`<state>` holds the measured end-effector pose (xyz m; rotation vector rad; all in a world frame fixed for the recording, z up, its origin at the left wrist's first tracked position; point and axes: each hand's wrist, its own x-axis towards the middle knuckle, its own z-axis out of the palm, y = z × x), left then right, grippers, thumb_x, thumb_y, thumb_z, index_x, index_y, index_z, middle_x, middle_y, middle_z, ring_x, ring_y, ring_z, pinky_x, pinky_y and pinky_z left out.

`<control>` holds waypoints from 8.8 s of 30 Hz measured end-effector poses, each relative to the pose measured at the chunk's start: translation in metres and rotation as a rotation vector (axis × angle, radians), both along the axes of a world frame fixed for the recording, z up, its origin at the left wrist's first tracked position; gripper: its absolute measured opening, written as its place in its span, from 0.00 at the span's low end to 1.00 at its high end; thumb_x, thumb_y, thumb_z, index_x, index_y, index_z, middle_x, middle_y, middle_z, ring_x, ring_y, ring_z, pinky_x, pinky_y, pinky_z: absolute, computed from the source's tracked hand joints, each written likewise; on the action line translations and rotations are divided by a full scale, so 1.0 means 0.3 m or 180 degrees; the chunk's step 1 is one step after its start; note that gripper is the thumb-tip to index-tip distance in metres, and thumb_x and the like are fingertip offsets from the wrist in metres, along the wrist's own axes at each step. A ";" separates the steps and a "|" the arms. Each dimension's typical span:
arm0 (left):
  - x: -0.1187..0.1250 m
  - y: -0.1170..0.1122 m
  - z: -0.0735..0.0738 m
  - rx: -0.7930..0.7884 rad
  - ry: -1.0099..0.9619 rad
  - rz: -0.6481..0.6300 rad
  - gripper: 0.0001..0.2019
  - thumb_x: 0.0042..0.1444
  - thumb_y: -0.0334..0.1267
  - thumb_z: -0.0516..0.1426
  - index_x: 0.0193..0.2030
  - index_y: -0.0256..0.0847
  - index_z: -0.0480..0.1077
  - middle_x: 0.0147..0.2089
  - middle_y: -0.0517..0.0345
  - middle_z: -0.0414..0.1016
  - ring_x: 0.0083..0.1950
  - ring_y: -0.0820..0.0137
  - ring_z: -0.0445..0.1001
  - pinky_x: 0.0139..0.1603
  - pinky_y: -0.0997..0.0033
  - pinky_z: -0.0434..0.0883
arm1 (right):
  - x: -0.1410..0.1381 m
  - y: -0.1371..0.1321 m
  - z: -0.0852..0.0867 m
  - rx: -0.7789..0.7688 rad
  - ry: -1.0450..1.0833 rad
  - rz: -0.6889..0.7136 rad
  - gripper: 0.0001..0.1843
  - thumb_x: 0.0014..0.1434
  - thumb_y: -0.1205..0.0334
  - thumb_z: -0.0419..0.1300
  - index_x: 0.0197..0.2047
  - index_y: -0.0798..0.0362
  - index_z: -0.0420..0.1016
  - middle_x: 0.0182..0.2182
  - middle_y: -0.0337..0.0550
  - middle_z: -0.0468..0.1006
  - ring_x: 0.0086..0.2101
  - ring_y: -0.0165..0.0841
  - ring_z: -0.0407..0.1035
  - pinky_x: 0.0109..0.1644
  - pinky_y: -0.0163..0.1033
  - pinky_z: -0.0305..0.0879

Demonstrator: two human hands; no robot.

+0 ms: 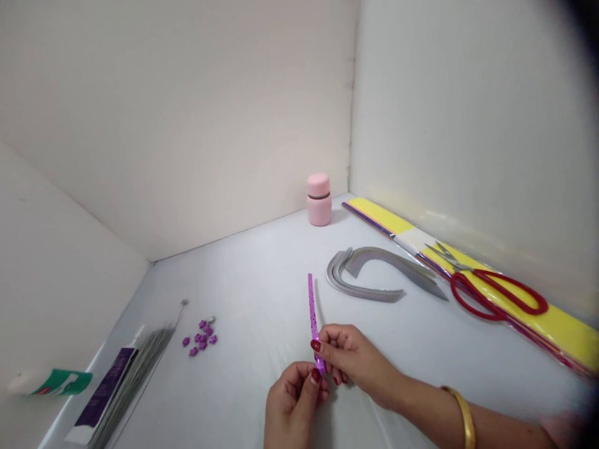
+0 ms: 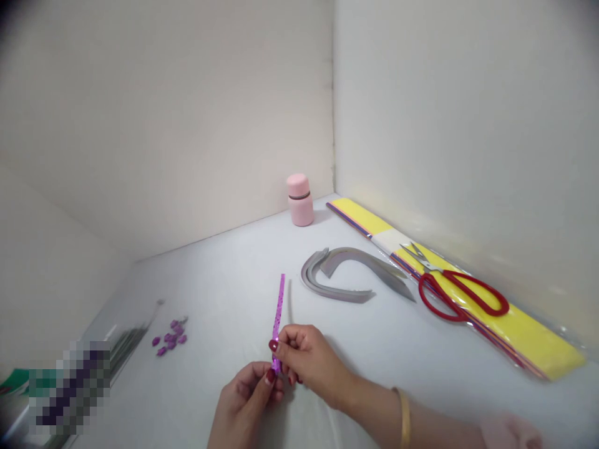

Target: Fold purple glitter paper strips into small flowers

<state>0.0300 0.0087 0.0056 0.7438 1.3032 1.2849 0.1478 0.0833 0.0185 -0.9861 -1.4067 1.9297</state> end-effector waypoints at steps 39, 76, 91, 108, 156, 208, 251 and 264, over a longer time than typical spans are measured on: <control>0.004 -0.001 -0.019 -0.0112 0.0536 0.0180 0.14 0.43 0.47 0.63 0.23 0.34 0.73 0.20 0.59 0.71 0.22 0.74 0.63 0.24 0.77 0.59 | 0.008 -0.009 0.008 0.0253 0.0253 0.0233 0.18 0.51 0.50 0.62 0.21 0.56 0.69 0.17 0.34 0.67 0.19 0.24 0.59 0.22 0.30 0.53; -0.016 0.016 0.040 -0.0414 -0.0256 0.0072 0.15 0.39 0.46 0.65 0.22 0.34 0.74 0.21 0.55 0.74 0.22 0.74 0.67 0.25 0.76 0.63 | 0.003 0.008 0.006 -0.0169 0.0082 0.0167 0.18 0.49 0.49 0.62 0.24 0.56 0.64 0.15 0.32 0.68 0.15 0.22 0.59 0.18 0.28 0.50; -0.013 0.012 0.042 -0.0094 -0.0069 0.0042 0.10 0.41 0.42 0.65 0.25 0.35 0.75 0.20 0.58 0.75 0.24 0.73 0.70 0.28 0.77 0.66 | 0.002 0.010 0.021 -0.0745 0.0041 0.0387 0.17 0.46 0.51 0.62 0.25 0.55 0.62 0.13 0.31 0.70 0.11 0.20 0.59 0.13 0.24 0.48; -0.009 -0.015 0.033 0.0636 0.1527 0.0505 0.05 0.48 0.34 0.60 0.34 0.42 0.75 0.28 0.58 0.79 0.28 0.70 0.76 0.32 0.78 0.70 | 0.007 0.013 0.009 -0.0560 -0.0003 0.0470 0.07 0.52 0.63 0.55 0.36 0.54 0.63 0.13 0.28 0.68 0.11 0.21 0.59 0.13 0.24 0.49; 0.007 0.014 0.054 -0.0389 -0.0616 0.0653 0.16 0.27 0.44 0.70 0.24 0.37 0.80 0.22 0.55 0.79 0.23 0.77 0.71 0.28 0.80 0.67 | 0.000 -0.002 -0.020 0.0019 0.0375 -0.0116 0.16 0.56 0.51 0.57 0.41 0.54 0.63 0.18 0.30 0.66 0.17 0.23 0.59 0.21 0.29 0.54; -0.014 0.000 0.037 0.0030 0.0465 0.0500 0.15 0.46 0.49 0.61 0.21 0.37 0.72 0.20 0.59 0.70 0.25 0.72 0.64 0.27 0.76 0.62 | 0.014 0.001 -0.006 0.0142 0.0054 0.0616 0.21 0.57 0.44 0.52 0.27 0.54 0.63 0.19 0.34 0.67 0.17 0.23 0.59 0.20 0.29 0.53; -0.025 0.014 0.041 -0.0088 -0.0067 0.0378 0.14 0.45 0.46 0.63 0.22 0.36 0.75 0.20 0.59 0.72 0.25 0.75 0.66 0.28 0.78 0.64 | 0.022 0.000 0.019 0.0509 -0.0110 0.0799 0.09 0.57 0.61 0.55 0.29 0.57 0.67 0.22 0.37 0.68 0.23 0.25 0.61 0.27 0.31 0.58; -0.014 0.010 0.014 -0.0086 -0.0117 0.0700 0.13 0.42 0.46 0.64 0.22 0.37 0.75 0.20 0.58 0.72 0.25 0.73 0.67 0.29 0.76 0.65 | 0.001 -0.016 0.006 0.0002 -0.0064 0.0507 0.08 0.54 0.61 0.58 0.28 0.57 0.66 0.21 0.36 0.69 0.19 0.23 0.61 0.22 0.29 0.55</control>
